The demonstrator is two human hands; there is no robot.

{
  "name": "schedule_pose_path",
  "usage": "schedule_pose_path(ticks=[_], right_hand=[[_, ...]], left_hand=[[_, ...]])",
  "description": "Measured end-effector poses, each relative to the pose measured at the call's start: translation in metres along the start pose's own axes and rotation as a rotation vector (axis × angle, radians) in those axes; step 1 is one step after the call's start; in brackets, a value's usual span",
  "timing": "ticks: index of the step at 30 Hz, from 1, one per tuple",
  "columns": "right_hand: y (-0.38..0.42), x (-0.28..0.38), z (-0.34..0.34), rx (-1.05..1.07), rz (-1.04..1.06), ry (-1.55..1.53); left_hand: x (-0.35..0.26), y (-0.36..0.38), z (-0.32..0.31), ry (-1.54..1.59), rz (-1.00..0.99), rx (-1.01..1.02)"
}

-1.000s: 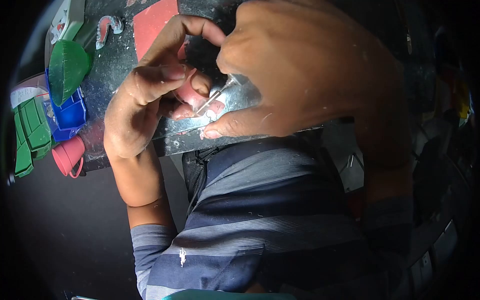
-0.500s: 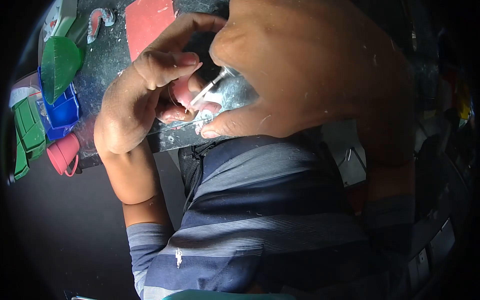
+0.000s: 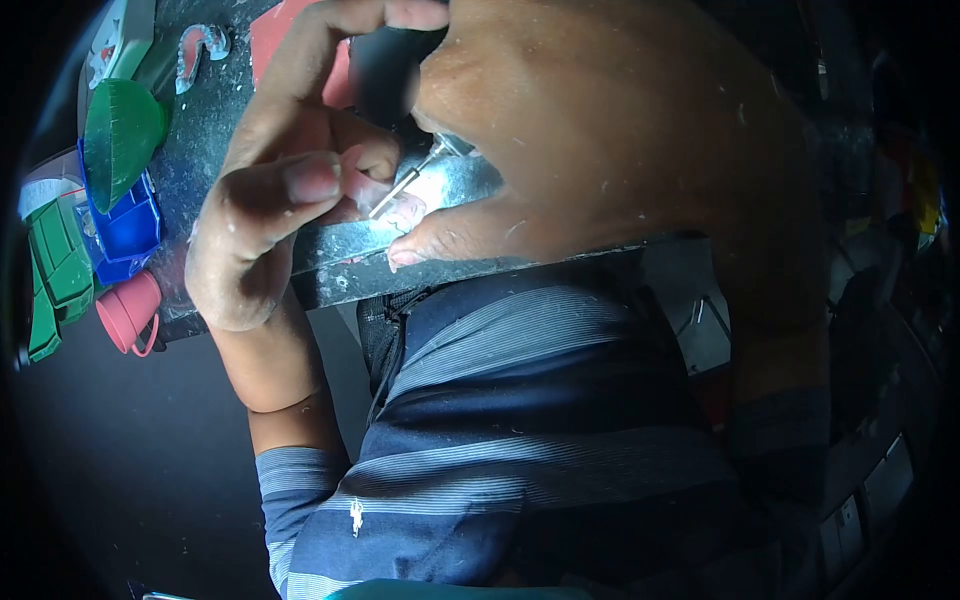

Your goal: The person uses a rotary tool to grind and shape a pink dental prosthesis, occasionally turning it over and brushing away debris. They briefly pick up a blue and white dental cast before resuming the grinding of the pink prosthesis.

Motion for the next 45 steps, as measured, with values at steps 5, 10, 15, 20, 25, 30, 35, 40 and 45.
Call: schedule_pose_path(ticks=[5, 10, 15, 20, 25, 30, 35, 40, 45], right_hand=[[0.001, -0.006, 0.005, -0.148, 0.158, 0.031], [-0.003, -0.005, 0.006, -0.129, 0.072, -0.019], [0.001, -0.009, 0.002, -0.187, 0.183, -0.005], [0.000, -0.010, 0.005, -0.170, 0.164, 0.029], [0.000, -0.007, 0.011, -0.214, 0.133, 0.078], [-0.004, -0.004, 0.004, -0.170, 0.139, 0.011], [-0.006, -0.006, 0.008, 0.009, 0.092, 0.072], [-0.006, -0.004, 0.020, 0.057, 0.022, -0.159], [-0.001, -0.009, 0.004, -0.105, -0.006, 0.056]], left_hand=[[0.004, -0.003, -0.001, -0.056, -0.077, -0.023], [0.001, -0.002, -0.001, -0.032, -0.086, -0.018], [0.003, -0.005, 0.000, 0.033, -0.032, -0.003], [0.001, -0.006, 0.001, 0.165, 0.077, 0.039], [-0.005, -0.010, 0.004, 0.356, 0.273, 0.112], [-0.007, -0.013, 0.002, 0.457, 0.319, 0.140], [-0.008, -0.015, 0.000, 0.505, 0.364, 0.155], [-0.014, -0.019, 0.003, 0.549, 0.447, 0.153], [-0.011, -0.018, 0.006, 0.617, 0.522, 0.006]])
Point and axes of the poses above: each hand's wrist, its own y-axis away from the middle knuckle, its own z-axis out of the back of the hand, x = y × z, the point moved 4 cm from there along -y, towards the middle knuckle, and after that the axes turned 1 degree about z, right-handed, at the moved point
